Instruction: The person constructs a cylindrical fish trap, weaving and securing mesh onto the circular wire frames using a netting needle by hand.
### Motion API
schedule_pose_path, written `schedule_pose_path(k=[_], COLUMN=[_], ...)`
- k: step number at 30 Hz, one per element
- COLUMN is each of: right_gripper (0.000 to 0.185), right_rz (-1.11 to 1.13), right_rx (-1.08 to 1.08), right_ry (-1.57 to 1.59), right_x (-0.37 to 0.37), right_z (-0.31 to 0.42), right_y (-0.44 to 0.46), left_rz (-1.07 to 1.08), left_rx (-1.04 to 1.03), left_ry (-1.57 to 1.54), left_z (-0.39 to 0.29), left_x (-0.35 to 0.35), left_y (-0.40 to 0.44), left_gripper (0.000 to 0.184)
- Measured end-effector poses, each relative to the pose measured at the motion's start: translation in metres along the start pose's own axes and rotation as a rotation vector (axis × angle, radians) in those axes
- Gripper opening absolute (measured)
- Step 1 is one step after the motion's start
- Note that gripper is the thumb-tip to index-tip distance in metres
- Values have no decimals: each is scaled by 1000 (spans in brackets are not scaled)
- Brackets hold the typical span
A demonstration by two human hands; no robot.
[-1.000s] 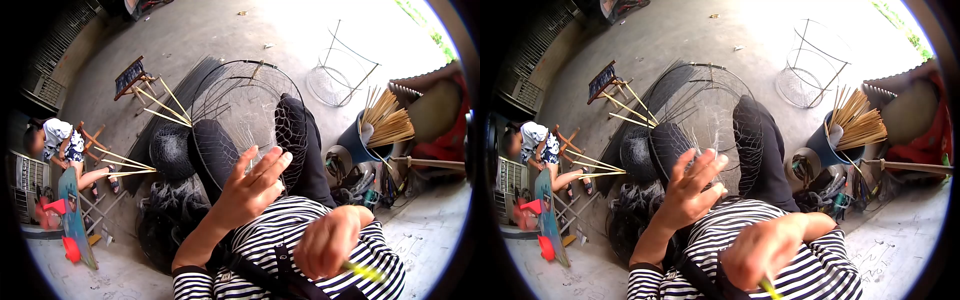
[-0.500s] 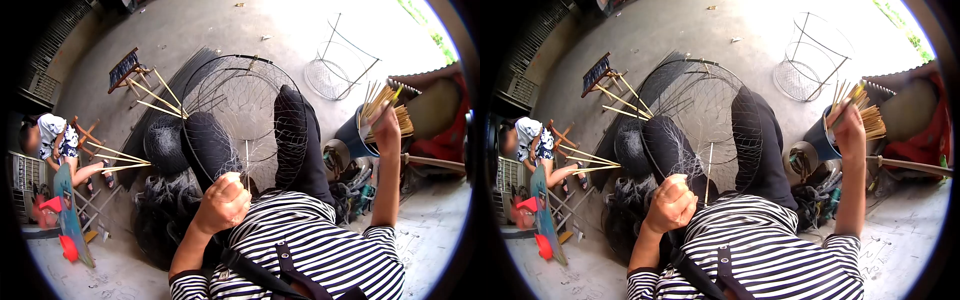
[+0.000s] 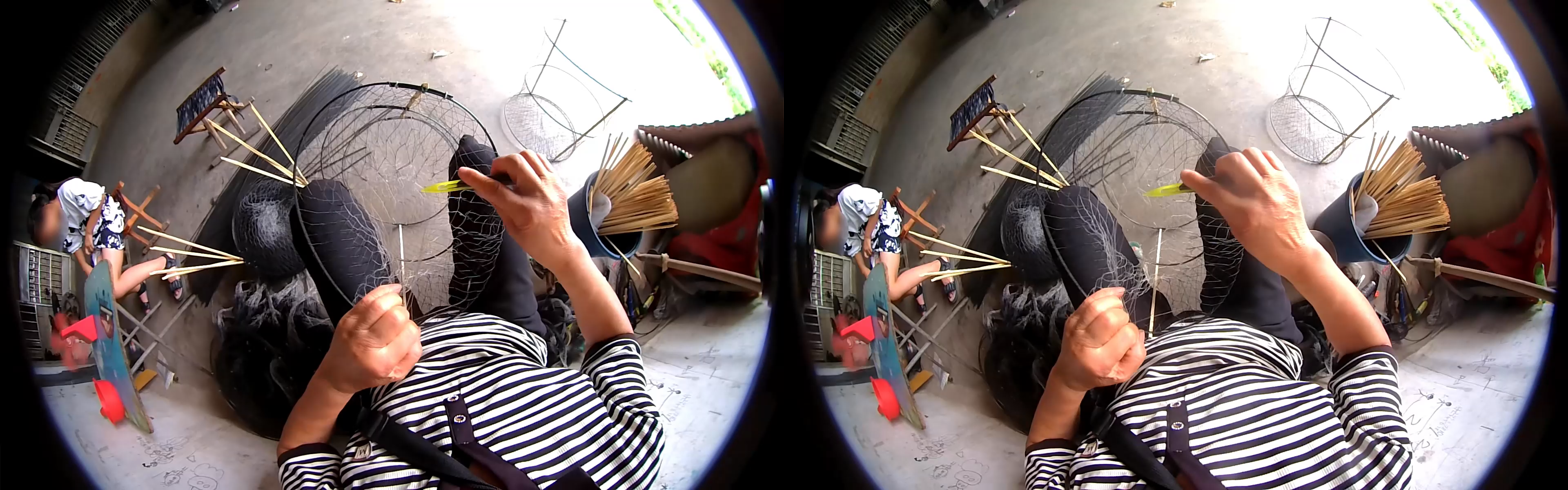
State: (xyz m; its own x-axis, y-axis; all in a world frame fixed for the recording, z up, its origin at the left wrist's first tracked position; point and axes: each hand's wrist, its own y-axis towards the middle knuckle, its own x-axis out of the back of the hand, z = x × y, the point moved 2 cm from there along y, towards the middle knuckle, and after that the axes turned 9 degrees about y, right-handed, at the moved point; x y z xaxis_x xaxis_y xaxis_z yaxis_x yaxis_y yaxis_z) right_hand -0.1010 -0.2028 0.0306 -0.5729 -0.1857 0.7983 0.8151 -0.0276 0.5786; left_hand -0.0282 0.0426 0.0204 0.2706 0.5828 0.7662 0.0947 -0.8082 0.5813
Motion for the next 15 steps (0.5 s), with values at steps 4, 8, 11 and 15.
schedule_pose_path(k=[4,8,11,15], right_gripper=[46,45,43,45], right_rz=[13,-130,-118,-73], right_rx=[48,58,-14,-73], right_ry=[-34,355,600,774], right_x=[-13,-28,-31,-39], right_z=[3,-2,-11,-18], right_y=[3,11,11,8], left_rz=[11,9,4,5], left_rx=[-11,-6,-8,-27], left_ry=[-9,-14,-24,-35], left_z=[-1,-2,-2,-4], left_x=[0,-1,0,-7], left_y=[3,5,6,8], left_gripper=[12,11,10,9])
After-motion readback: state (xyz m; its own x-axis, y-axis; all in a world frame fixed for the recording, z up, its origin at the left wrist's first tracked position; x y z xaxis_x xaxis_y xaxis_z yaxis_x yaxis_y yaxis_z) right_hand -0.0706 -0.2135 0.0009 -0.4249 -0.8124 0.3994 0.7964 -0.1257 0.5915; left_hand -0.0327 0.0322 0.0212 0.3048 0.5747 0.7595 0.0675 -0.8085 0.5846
